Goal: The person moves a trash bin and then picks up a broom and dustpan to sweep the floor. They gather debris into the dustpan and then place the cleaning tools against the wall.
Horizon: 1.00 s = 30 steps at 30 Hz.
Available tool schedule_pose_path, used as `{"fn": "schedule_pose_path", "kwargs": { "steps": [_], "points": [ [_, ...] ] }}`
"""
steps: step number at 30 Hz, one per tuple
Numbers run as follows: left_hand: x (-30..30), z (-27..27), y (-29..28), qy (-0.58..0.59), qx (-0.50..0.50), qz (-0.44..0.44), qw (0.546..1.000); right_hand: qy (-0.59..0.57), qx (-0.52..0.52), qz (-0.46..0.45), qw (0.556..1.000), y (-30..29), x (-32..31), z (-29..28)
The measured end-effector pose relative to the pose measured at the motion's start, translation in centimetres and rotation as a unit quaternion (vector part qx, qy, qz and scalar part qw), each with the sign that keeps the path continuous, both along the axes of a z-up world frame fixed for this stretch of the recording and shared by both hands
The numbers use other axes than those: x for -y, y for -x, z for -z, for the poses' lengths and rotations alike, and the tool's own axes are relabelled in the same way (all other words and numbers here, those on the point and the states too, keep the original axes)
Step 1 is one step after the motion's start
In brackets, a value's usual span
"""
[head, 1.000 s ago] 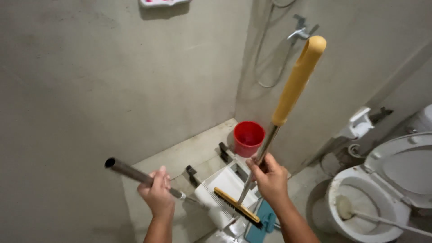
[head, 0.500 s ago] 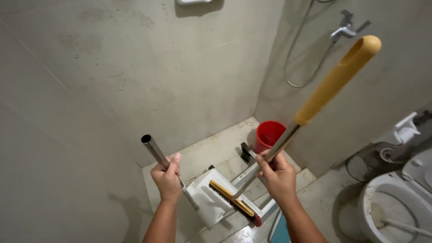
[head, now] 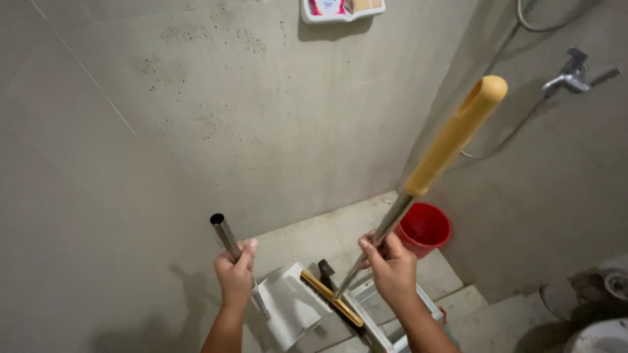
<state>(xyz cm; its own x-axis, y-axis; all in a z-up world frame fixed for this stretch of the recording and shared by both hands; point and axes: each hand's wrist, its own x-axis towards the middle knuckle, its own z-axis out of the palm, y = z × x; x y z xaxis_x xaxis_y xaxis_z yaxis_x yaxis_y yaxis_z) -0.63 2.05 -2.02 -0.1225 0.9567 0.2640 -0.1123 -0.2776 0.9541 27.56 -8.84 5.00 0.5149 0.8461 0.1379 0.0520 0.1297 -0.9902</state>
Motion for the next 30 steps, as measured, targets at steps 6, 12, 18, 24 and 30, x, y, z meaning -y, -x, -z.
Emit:
{"fn": "schedule_pose_path", "kwargs": {
  "steps": [6, 12, 18, 24, 30],
  "points": [
    [-1.0, -0.8, -1.9, 0.026, -0.041, -0.022, 0.999, -0.008, 0.031, -0.024, 0.999, -1.1, -2.1, -1.4],
    [-3.3, -1.3, -2.0, 0.0, 0.016, 0.08, 0.997, -0.009, 0.061, -0.025, 0.998, -1.5, -3.6, -1.2],
    [-7.2, -2.0, 0.8, 0.085, -0.304, 0.111, 0.942, -0.031, 0.038, -0.047, 0.998, -0.7, -5.0, -0.4],
    [-10.8, 1.4, 4.6, 0.165, -0.412, 0.138, 0.885, -0.037, 0.092, -0.054, 0.994, 2.2, -7.0, 0.1],
    [-14.4, 5.5, 7.4, 0.286, -0.316, 0.081, 0.901, -0.032, 0.138, -0.073, 0.987, 6.2, -10.8, 1.6]
  ]
}}
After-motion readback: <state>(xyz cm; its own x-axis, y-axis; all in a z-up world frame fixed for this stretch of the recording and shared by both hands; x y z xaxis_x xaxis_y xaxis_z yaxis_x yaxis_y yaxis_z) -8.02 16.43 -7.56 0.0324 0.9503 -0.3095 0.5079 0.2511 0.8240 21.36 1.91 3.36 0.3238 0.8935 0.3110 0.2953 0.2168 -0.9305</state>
